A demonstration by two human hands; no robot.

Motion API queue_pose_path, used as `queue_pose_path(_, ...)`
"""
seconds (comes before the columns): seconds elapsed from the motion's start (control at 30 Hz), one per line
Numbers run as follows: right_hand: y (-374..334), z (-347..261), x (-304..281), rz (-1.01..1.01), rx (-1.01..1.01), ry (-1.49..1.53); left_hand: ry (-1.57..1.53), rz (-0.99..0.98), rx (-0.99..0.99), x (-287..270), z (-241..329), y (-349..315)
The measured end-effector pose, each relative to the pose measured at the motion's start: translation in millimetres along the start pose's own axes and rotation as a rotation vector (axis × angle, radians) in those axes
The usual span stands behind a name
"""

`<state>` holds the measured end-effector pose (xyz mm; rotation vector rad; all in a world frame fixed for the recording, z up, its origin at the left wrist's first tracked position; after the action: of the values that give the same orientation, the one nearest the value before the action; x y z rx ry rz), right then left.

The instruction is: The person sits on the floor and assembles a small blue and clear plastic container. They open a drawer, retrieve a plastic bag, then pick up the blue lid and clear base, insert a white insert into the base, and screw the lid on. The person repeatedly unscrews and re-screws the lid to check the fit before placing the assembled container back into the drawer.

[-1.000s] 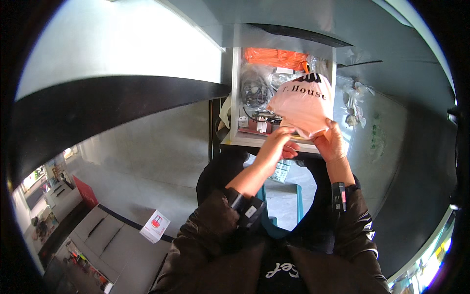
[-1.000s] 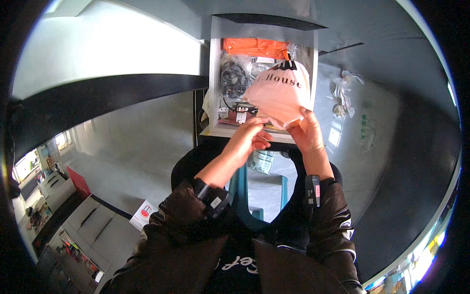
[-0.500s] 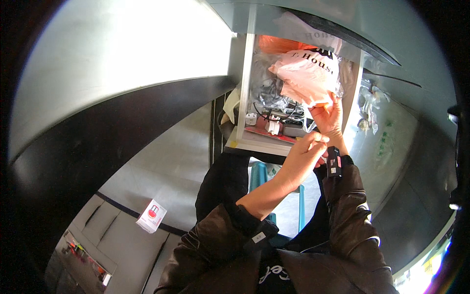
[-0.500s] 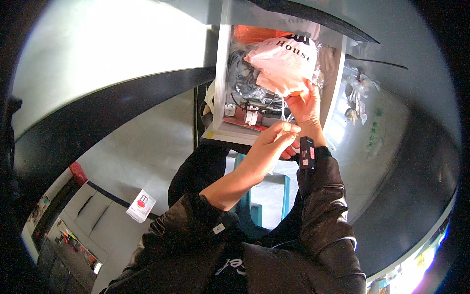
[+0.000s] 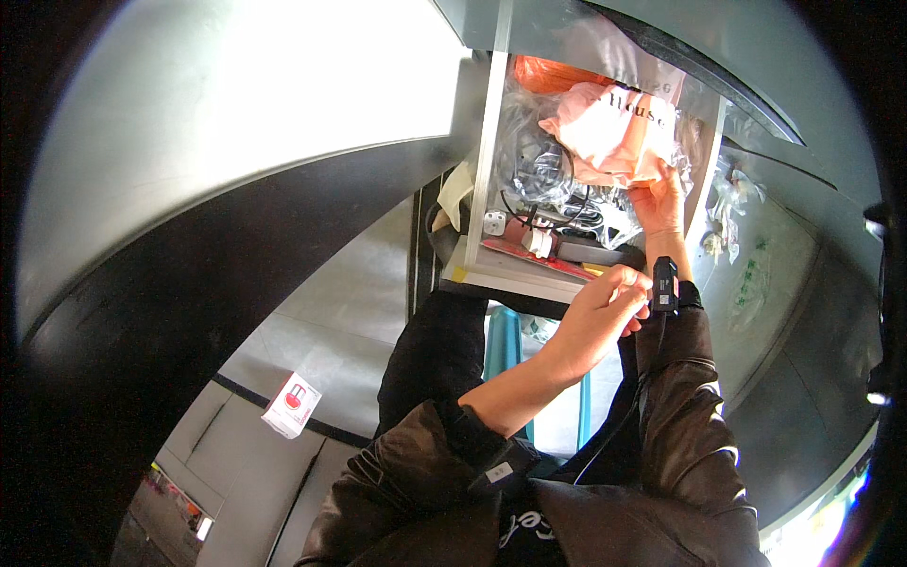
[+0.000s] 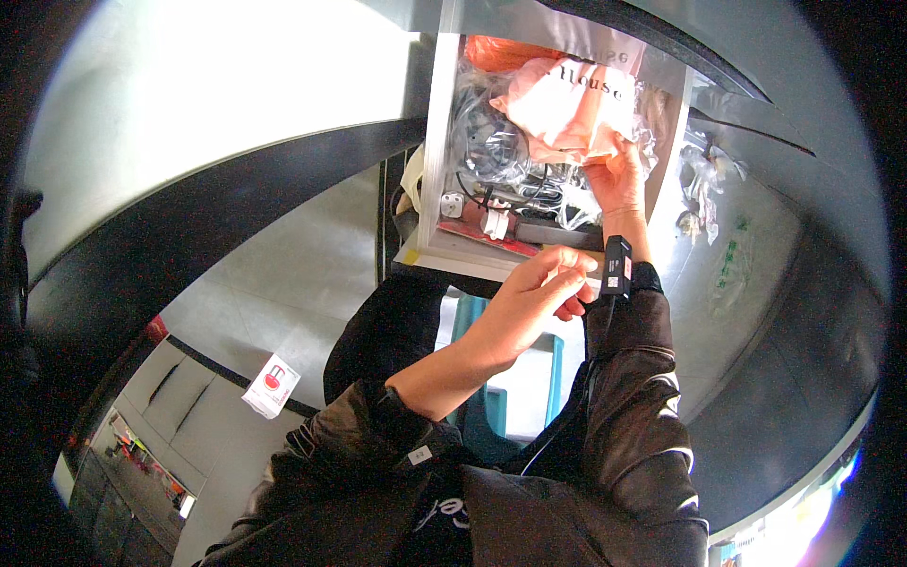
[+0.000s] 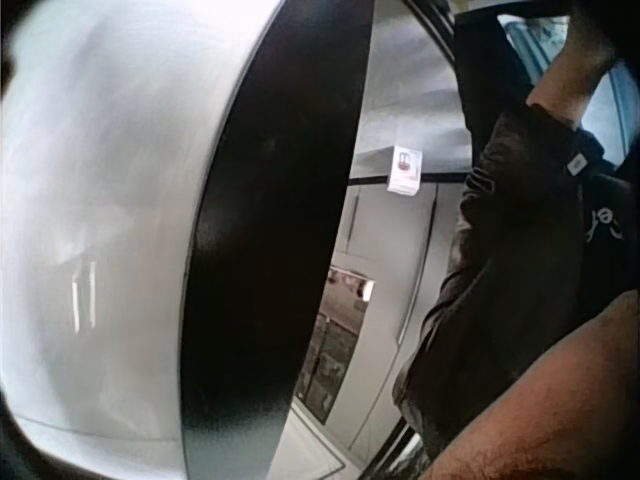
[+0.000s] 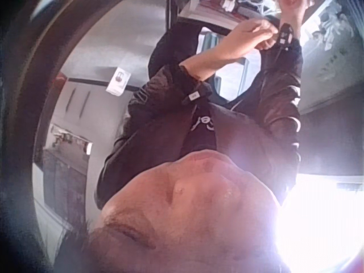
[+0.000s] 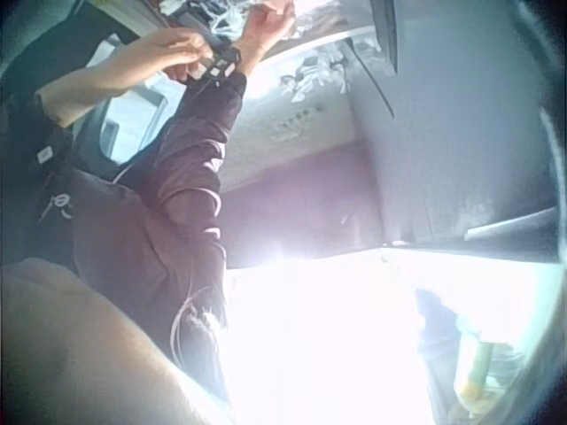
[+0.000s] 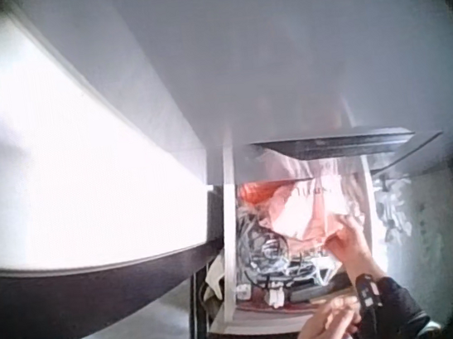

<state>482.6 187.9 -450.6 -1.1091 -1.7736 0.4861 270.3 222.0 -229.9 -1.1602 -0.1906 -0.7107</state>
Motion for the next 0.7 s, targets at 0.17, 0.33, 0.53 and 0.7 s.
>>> queue_pose_path(0.17, 7.0, -12.4, -0.9, 0.185, -0.256, -0.181, 0.002, -0.005, -0.026, 4.3, -1.4, -0.1)
queue_pose_path(0.33, -2.3, -4.7, -3.0, 0.284, -0.310, -0.385, -0.006, -0.006, -0.046, 4.2, -4.5, 2.0)
queue_pose_path(0.53, 0.0, 15.6, -7.5, 0.346, -0.403, -0.716, -0.037, -0.021, -0.038, 6.5, -3.2, 3.6)
queue_pose_path(0.7, -27.0, -3.4, 30.2, 0.619, -0.945, -1.660, -0.056, -0.007, -0.042, 6.6, -2.5, 5.4)
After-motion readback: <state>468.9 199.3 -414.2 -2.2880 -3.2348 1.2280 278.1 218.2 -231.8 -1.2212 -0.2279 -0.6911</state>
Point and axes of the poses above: each hand's wrist, its own y-axis towards the middle knuckle, its own x-axis out of the palm, z = x × y, the point moved 3 cm from there along y, towards the middle knuckle, and after that the axes turned 8 degrees about z, right-handed, at the moved point
